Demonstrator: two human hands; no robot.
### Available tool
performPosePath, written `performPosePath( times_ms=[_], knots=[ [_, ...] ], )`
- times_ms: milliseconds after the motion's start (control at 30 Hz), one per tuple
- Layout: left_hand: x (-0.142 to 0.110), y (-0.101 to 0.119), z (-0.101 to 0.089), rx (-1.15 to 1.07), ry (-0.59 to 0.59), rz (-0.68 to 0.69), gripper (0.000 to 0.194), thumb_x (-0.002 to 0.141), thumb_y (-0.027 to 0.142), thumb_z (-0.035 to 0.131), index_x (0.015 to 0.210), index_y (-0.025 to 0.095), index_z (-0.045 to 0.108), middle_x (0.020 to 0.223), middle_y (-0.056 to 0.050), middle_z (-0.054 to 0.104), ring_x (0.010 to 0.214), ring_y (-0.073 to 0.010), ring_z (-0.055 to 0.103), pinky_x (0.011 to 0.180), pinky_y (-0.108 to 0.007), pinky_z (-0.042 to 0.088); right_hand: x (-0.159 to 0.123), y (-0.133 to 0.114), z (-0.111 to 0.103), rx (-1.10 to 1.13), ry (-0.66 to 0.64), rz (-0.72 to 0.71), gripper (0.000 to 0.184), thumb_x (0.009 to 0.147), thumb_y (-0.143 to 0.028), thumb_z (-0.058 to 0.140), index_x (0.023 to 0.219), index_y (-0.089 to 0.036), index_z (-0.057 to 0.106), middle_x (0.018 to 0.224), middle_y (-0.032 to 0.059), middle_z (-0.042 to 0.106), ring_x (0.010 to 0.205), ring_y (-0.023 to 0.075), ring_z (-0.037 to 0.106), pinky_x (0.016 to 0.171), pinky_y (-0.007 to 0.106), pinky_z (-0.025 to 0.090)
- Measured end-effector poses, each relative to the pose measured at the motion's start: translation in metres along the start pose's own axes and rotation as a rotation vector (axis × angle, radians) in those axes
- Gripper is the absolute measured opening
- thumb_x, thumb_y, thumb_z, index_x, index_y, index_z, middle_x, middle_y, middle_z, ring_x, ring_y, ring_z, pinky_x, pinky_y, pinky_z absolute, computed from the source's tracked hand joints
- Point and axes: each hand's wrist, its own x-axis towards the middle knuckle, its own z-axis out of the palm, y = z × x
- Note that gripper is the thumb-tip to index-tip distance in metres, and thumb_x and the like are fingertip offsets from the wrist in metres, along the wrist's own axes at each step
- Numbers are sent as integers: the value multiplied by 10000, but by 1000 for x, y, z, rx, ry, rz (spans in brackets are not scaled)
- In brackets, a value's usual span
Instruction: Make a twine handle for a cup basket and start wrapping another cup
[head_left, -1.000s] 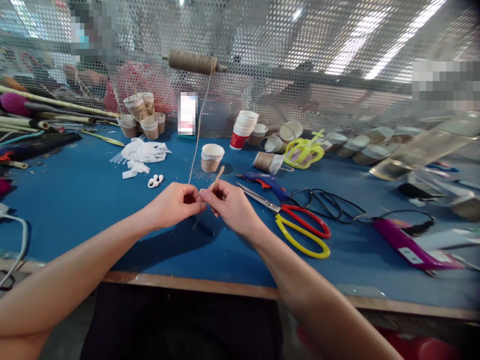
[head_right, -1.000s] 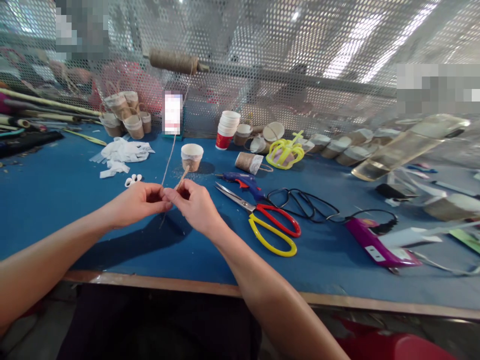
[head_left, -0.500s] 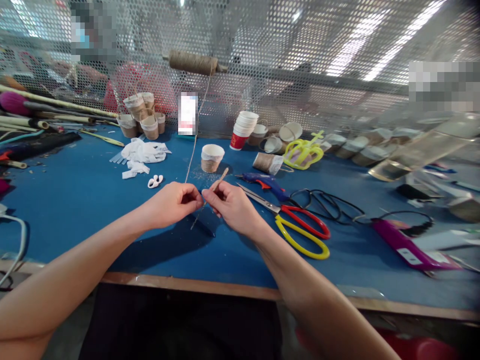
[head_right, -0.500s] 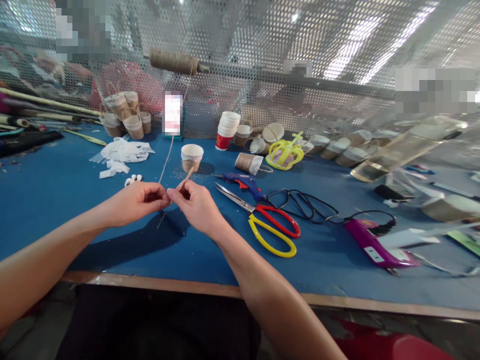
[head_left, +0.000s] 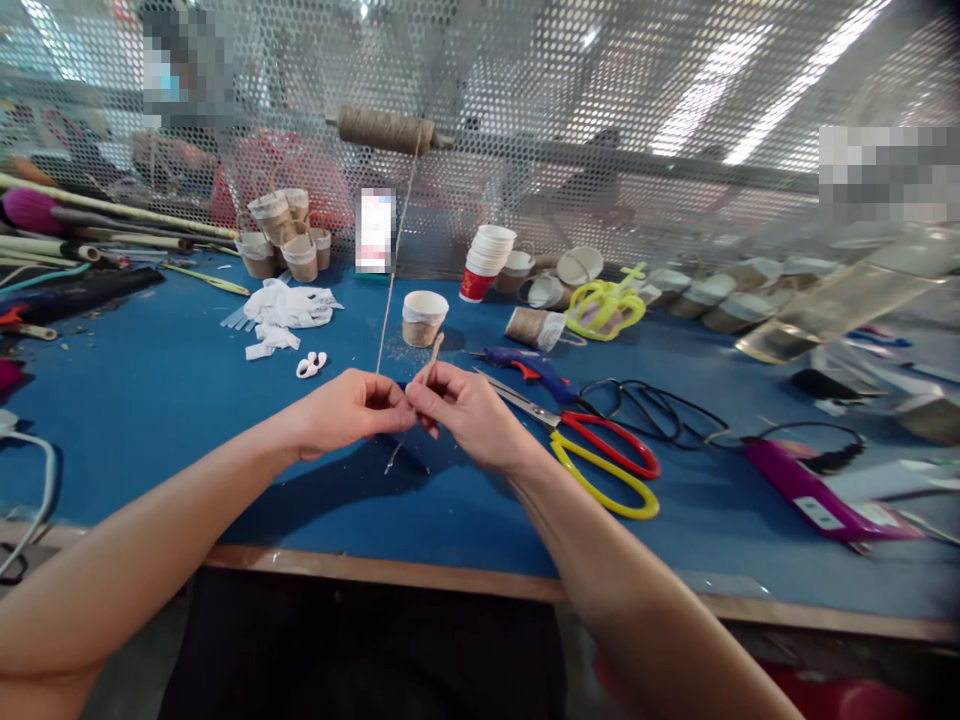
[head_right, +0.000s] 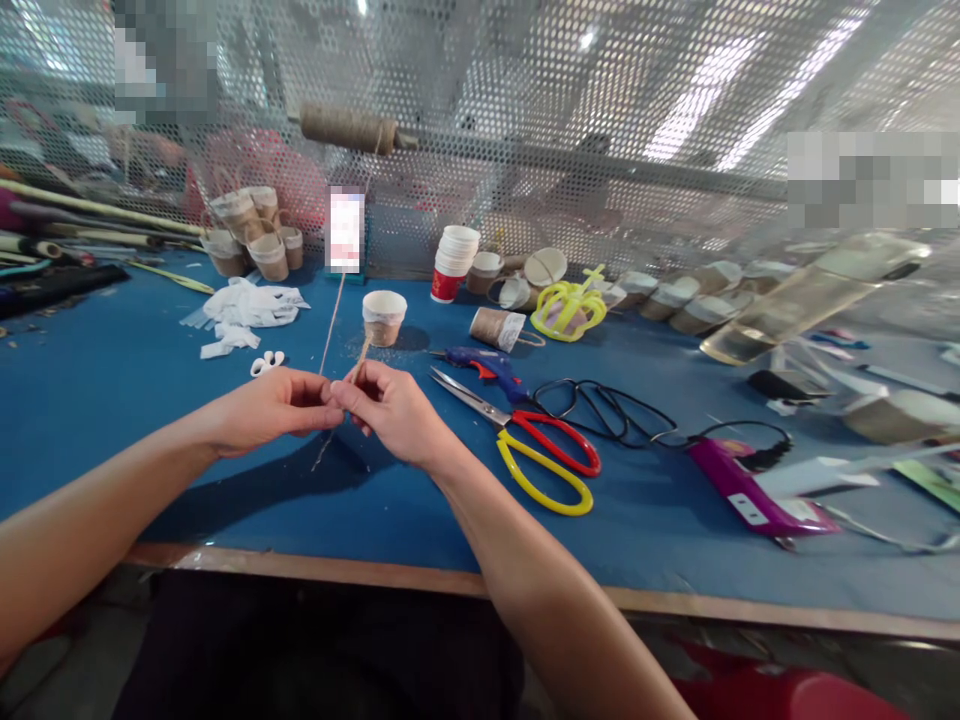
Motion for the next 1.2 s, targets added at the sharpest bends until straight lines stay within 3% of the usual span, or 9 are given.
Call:
performPosePath(
  times_ms=[200, 400, 700, 900, 1200],
  knots=[
    [-1, 1, -5, 207, -20, 114, 160, 764, 284, 505, 711, 143, 559, 660, 18, 532, 607, -98, 455, 592, -233, 371, 1, 1, 0, -119, 51, 26, 256, 802, -372, 513, 654, -168, 466, 492, -62, 444, 425, 56, 400, 427, 199, 328],
    [-1, 0, -5, 486, 95, 158, 156, 762, 268, 491, 689, 145, 550, 627, -1, 567, 573, -114, 486, 547, -237, 377, 0, 1, 1, -189, 76, 67, 270, 806, -377, 499, 639, -172, 444, 458, -67, 434, 402, 57, 389, 411, 197, 306],
    [1, -5, 3, 314, 139, 97, 152, 716, 284, 543, 656, 144, 533, 586, 25, 514, 537, -97, 439, 508, -225, 341, 2, 5, 4, -304, 188, -19, 253, 769, -342, 553, 606, -157, 496, 530, -33, 482, 482, 73, 402, 469, 222, 321],
    [2, -8, 1, 111, 56, 42, 216, 701, 349, 567, 661, 138, 549, 622, 24, 511, 580, -98, 449, 561, -238, 362, 0, 2, 3, -98, 33, -20, 193, 760, -343, 554, 739, -156, 512, 601, -23, 535, 477, 77, 450, 449, 218, 379],
    [2, -5, -2, 255, 90, 98, 141, 727, 277, 526, 694, 141, 544, 613, 24, 519, 565, -98, 455, 549, -232, 372, -1, -1, 4, -228, 137, 19, 227, 788, -335, 532, 645, -168, 474, 490, -56, 459, 439, 69, 422, 446, 212, 326]
  ],
)
